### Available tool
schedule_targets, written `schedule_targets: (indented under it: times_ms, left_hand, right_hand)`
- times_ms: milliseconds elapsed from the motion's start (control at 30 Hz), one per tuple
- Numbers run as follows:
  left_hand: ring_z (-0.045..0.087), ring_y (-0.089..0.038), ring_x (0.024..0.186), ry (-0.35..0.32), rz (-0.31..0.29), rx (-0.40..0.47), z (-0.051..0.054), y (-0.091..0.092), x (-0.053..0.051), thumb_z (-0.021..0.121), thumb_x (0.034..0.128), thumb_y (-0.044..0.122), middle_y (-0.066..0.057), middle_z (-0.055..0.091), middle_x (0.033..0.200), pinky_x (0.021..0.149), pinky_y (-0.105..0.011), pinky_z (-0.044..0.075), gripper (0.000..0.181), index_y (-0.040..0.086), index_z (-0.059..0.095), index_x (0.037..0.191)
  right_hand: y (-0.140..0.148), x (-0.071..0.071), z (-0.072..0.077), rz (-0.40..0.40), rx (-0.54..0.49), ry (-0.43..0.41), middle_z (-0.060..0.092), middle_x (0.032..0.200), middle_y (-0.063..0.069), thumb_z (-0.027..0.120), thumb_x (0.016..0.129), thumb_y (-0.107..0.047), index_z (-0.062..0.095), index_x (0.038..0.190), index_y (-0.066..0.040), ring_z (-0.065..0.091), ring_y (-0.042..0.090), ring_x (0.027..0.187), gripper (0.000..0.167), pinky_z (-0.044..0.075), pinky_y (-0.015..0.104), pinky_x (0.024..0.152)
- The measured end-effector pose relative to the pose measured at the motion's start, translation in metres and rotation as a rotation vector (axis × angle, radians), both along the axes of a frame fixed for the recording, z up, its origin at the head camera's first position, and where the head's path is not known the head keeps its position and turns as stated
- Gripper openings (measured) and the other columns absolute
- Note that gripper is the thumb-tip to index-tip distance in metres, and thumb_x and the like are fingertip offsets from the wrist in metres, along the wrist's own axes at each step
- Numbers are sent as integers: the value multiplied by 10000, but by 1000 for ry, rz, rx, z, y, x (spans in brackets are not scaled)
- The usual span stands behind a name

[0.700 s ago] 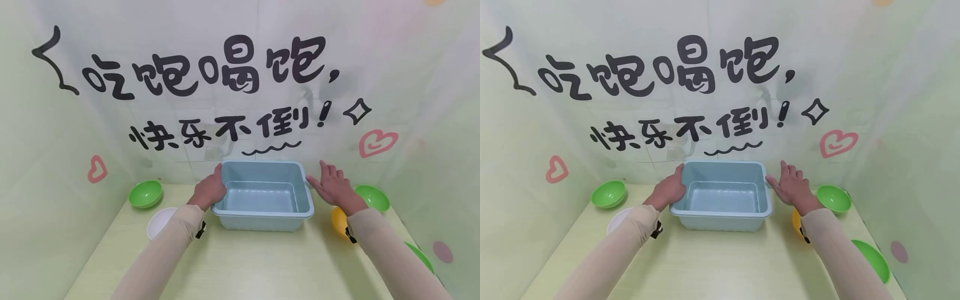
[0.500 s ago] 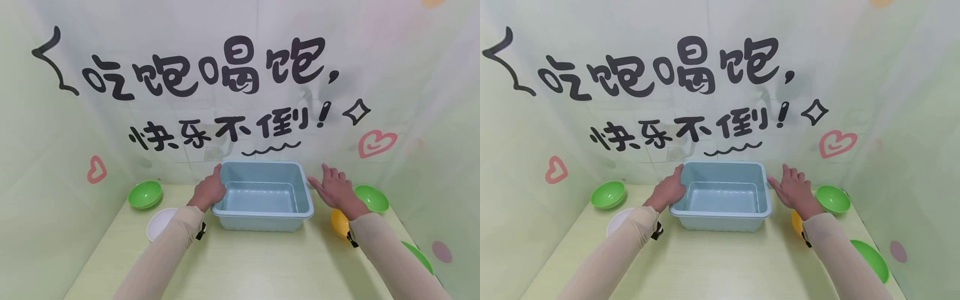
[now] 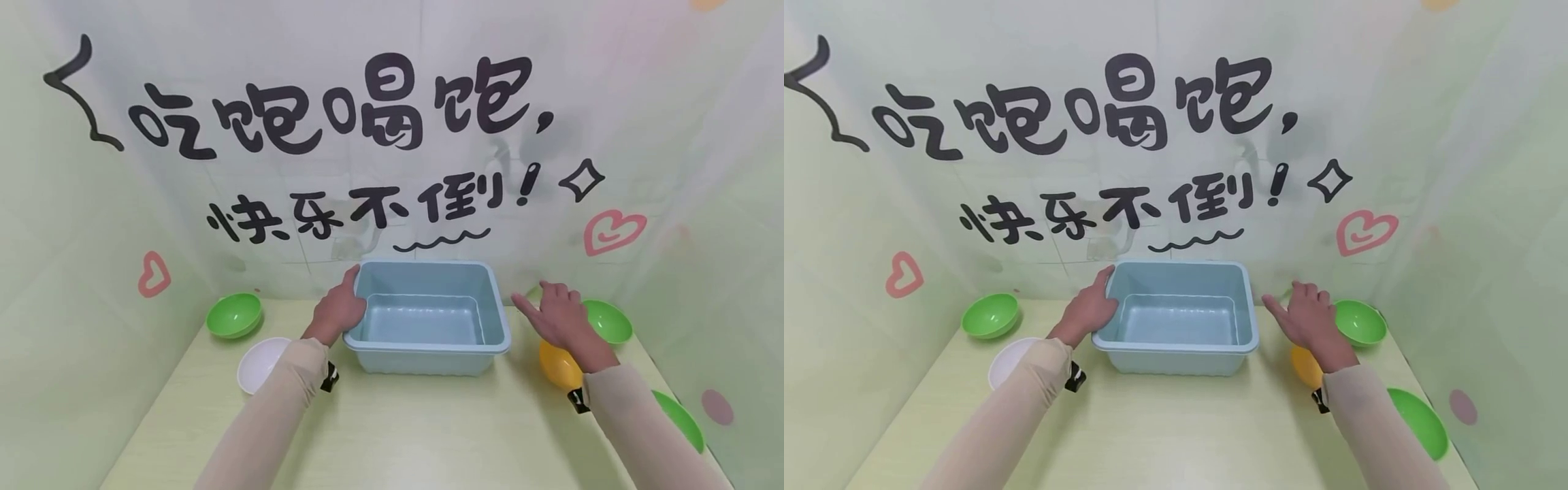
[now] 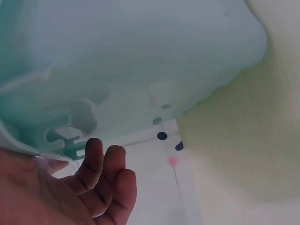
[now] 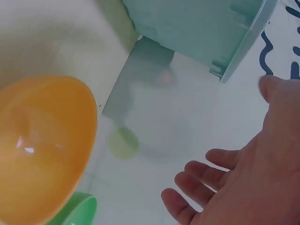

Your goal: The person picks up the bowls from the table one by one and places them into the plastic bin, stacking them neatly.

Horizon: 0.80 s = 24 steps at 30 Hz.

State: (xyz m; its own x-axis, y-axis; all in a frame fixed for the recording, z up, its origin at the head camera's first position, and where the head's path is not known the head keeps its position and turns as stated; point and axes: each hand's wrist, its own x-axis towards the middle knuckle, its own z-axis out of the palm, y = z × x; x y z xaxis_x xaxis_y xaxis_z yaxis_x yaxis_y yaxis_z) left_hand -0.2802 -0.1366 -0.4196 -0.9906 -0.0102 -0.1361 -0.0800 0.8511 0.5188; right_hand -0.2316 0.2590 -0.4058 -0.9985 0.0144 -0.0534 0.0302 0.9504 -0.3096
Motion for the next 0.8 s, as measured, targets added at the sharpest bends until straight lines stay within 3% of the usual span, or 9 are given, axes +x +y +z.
schedule_targets:
  times_ms: [300, 567, 800]
  left_hand:
    - [621, -305, 879, -19, 7, 33, -2, 1, 2, 423, 915, 275, -211, 644, 1310, 636, -379, 435, 795, 308, 98, 1640]
    - [620, -302, 858, -29, 13, 34, -2, 1, 2, 426, 919, 278, -215, 653, 1281, 631, -379, 434, 797, 319, 89, 1640]
    - [617, -308, 861, -29, 16, 17, -3, 1, 0, 409, 923, 279, -210, 654, 1292, 623, -385, 425, 788, 325, 85, 1640]
  right_hand:
    - [13, 19, -14, -99, -106, -74, 217, 1503, 450, 465, 973, -638, 193, 1514, 186, 233, 640, 1315, 1023, 259, 774, 1073]
    - [25, 29, -24, -156, -171, -101, 154, 1497, 485, 473, 964, -658, 143, 1529, 178, 198, 669, 1289, 1062, 278, 754, 1075]
    - [30, 36, -27, -183, -159, -103, 152, 1465, 500, 488, 959, -642, 139, 1512, 196, 201, 669, 1278, 1063, 254, 740, 1081]
